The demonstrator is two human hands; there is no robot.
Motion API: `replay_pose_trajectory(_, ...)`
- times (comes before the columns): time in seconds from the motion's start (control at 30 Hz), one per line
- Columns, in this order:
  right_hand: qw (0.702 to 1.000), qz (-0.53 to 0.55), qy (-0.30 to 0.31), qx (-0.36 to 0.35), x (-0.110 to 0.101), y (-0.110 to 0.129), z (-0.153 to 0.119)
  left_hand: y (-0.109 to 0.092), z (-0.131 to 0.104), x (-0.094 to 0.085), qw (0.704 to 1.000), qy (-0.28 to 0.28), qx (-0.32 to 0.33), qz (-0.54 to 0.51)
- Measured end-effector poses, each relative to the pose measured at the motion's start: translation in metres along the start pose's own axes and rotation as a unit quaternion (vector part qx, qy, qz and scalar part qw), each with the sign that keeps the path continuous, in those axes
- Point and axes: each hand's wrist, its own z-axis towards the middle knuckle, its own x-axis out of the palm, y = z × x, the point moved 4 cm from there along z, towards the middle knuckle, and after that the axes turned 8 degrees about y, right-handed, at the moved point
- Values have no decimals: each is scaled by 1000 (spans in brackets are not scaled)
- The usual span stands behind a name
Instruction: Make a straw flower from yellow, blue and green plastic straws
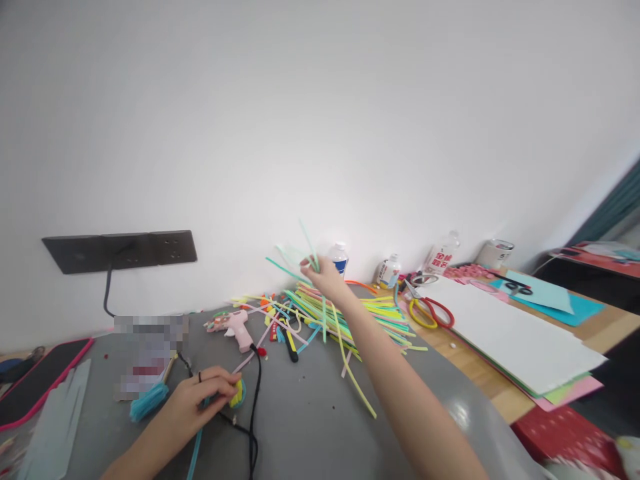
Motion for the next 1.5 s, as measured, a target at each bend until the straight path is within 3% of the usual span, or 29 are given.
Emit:
replay_pose_trajectory(0.13, 997, 12, 73, 35, 33, -38, -24, 2, 0, 1, 1000, 1, -12, -17)
replay_pose_trajectory(0.3, 998, 4, 36, 50, 34, -49, -38, 5, 0, 2, 999, 4, -31, -30)
replay_pose_trajectory(0.57, 993, 88, -74, -23, -4, 3, -30, 0, 1, 1, 999, 12, -45, -23)
replay_pose_trajectory(0.7, 941, 251, -199, -111, -39, 30, -38, -2, 1, 1, 998, 14, -46, -31)
replay_pose_trajectory(0.8, 905, 274, -288, -152, -63, 45, -50, 0, 1, 1, 997, 16, -68, -39)
replay_pose_trajectory(0.87, 898, 289, -293, -155, -69, 52, -56, 2, 0, 2, 996, 11, -83, -42)
replay_pose_trajectory(0.9, 904, 300, -268, -145, -67, 55, -58, 4, -1, 3, 995, 5, -87, -44)
replay_pose_trajectory(1.0, 931, 334, -124, -83, -46, 59, -61, 10, -3, 4, 994, -12, -96, -52)
replay_pose_trajectory(1.1, 929, 369, -9, -25, -13, 57, -66, 13, -5, 5, 992, -13, -110, -54)
replay_pose_trajectory(1.33, 891, 447, 60, 48, 55, 44, -66, 4, -7, -4, 991, -18, -122, -44)
replay_pose_trajectory(1.43, 864, 492, 91, 56, 81, 44, -65, -7, -7, -10, 992, -36, -89, -78)
replay_pose_trajectory(1.5, 870, 481, 98, 45, 96, 45, -65, -12, -7, -12, 990, -45, -65, -116)
